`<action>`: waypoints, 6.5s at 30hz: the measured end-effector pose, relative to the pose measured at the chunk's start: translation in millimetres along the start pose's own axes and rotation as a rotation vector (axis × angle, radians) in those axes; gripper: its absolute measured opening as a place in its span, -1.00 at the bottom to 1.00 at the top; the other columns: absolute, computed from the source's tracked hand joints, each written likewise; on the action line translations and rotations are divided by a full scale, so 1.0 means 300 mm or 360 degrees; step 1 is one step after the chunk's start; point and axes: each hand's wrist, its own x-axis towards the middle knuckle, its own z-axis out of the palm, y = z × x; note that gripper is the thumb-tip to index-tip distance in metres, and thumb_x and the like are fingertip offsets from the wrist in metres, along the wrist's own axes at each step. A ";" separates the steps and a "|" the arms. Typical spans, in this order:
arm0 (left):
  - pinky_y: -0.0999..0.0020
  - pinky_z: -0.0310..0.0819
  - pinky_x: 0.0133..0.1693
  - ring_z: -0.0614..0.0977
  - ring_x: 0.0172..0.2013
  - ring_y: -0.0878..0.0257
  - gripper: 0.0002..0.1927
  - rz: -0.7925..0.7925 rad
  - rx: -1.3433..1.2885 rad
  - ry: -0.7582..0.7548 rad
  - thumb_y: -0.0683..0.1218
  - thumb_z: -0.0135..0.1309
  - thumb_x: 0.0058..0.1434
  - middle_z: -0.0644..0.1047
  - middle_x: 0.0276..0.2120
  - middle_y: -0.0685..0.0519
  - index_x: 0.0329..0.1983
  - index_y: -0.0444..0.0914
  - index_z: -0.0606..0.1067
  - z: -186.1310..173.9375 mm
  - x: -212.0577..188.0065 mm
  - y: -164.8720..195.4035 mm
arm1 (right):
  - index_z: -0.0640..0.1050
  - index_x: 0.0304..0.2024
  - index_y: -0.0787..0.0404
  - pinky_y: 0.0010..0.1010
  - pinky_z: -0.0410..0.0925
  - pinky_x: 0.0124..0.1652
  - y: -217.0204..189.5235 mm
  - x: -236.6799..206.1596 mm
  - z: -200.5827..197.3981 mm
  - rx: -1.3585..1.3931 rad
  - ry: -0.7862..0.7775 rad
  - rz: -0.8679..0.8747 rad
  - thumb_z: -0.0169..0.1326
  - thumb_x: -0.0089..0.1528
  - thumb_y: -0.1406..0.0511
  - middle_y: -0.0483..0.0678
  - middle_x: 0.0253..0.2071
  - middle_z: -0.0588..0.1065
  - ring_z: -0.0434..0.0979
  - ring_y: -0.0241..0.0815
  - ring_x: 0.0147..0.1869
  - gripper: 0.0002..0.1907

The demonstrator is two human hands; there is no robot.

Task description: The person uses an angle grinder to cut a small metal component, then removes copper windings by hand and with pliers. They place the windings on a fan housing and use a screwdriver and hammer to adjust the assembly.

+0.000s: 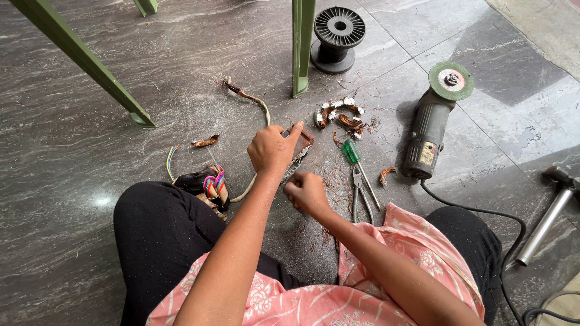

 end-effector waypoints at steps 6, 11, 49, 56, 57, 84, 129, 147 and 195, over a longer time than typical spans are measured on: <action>0.04 0.58 -0.25 0.71 -0.31 -0.11 -0.32 -0.0007 -0.0005 0.0012 0.47 0.07 0.16 0.64 -0.45 -0.19 -0.28 -0.23 0.70 0.009 0.006 -0.006 | 0.56 -0.48 0.43 -0.24 0.43 -0.43 -0.013 -0.068 0.084 -0.0278 -0.0052 -0.0372 0.20 0.11 0.26 0.09 -0.64 0.50 0.52 -0.17 -0.56 -0.71; 0.03 0.57 -0.28 0.71 -0.33 -0.11 -0.33 0.0026 -0.0016 0.0050 0.46 0.08 0.14 0.64 -0.47 -0.18 -0.28 -0.22 0.70 0.005 0.004 -0.004 | 0.62 -0.48 0.36 -0.32 0.47 -0.38 -0.053 -0.068 0.033 -0.0401 0.0110 -0.0382 0.15 0.13 0.29 0.07 -0.61 0.54 0.55 -0.20 -0.59 -0.78; 0.07 0.58 -0.23 0.72 -0.30 -0.04 -0.33 -0.0010 0.0013 0.0014 0.46 0.06 0.17 0.67 -0.40 -0.14 -0.19 -0.19 0.70 0.015 0.011 -0.008 | 0.58 -0.07 0.26 -0.66 0.36 -0.51 -0.090 0.018 -0.255 0.1144 -0.0151 0.0295 0.15 0.29 0.30 -0.12 -0.39 0.54 0.49 -0.44 -0.47 -0.80; 0.06 0.58 -0.24 0.72 -0.29 -0.08 -0.33 0.0001 0.0031 0.0036 0.46 0.07 0.16 0.66 -0.40 -0.16 -0.22 -0.20 0.70 0.002 0.005 -0.006 | 0.56 -0.16 0.27 -0.68 0.34 -0.49 -0.041 0.064 -0.197 0.1642 -0.0396 0.0488 0.16 0.29 0.34 -0.11 -0.41 0.55 0.48 -0.46 -0.48 -0.88; 0.06 0.59 -0.24 0.72 -0.30 -0.07 -0.33 -0.0009 0.0032 0.0012 0.46 0.06 0.16 0.66 -0.41 -0.16 -0.21 -0.20 0.70 0.002 0.006 -0.006 | 0.56 -0.17 0.28 -0.67 0.33 -0.50 -0.035 0.072 -0.193 0.1578 -0.0398 0.0450 0.17 0.30 0.32 -0.12 -0.43 0.55 0.48 -0.45 -0.49 -0.87; 0.18 0.58 -0.19 0.73 -0.39 0.08 -0.38 0.0734 0.0044 -0.0804 0.52 0.05 0.05 0.68 -0.50 -0.01 -0.31 -0.02 0.75 -0.038 0.122 -0.044 | 0.64 -0.12 0.18 -0.19 0.50 -0.19 0.056 0.004 -0.611 -0.0925 0.0566 0.0000 0.34 0.12 0.09 0.09 -0.29 0.64 0.68 0.02 -0.31 -0.60; 0.03 0.61 -0.23 0.72 -0.27 -0.06 -0.20 0.0323 0.0287 -0.0450 0.43 0.30 -0.08 0.64 -0.34 -0.16 0.01 -0.21 0.48 -0.098 -0.066 -0.043 | 0.51 0.05 0.26 -0.46 0.25 -0.48 -0.089 0.583 -0.704 0.0612 0.0525 -0.0307 0.10 0.21 0.51 -0.06 -0.41 0.41 0.36 -0.31 -0.46 -0.66; 0.03 0.60 -0.23 0.72 -0.28 -0.09 -0.23 0.0180 0.0271 -0.0494 0.41 0.34 -0.12 0.64 -0.40 -0.14 -0.07 -0.22 0.48 -0.133 -0.114 0.003 | 0.47 -0.31 0.27 -0.48 0.06 -0.65 -0.311 0.960 -0.745 0.1569 0.0829 0.0366 0.37 0.11 0.39 -0.13 -0.59 0.37 0.20 -0.34 -0.63 -0.72; -0.04 0.55 -0.28 0.71 -0.31 -0.11 -0.34 -0.0024 -0.0271 0.0362 0.38 0.33 -0.09 0.65 -0.37 -0.14 -0.19 -0.20 0.50 -0.025 -0.164 -0.135 | 0.28 -0.19 0.17 -0.53 -0.01 -0.60 0.170 -0.136 -0.436 0.1814 0.0602 0.0175 0.08 0.25 0.54 -0.20 -0.53 0.25 0.08 -0.43 -0.63 -0.73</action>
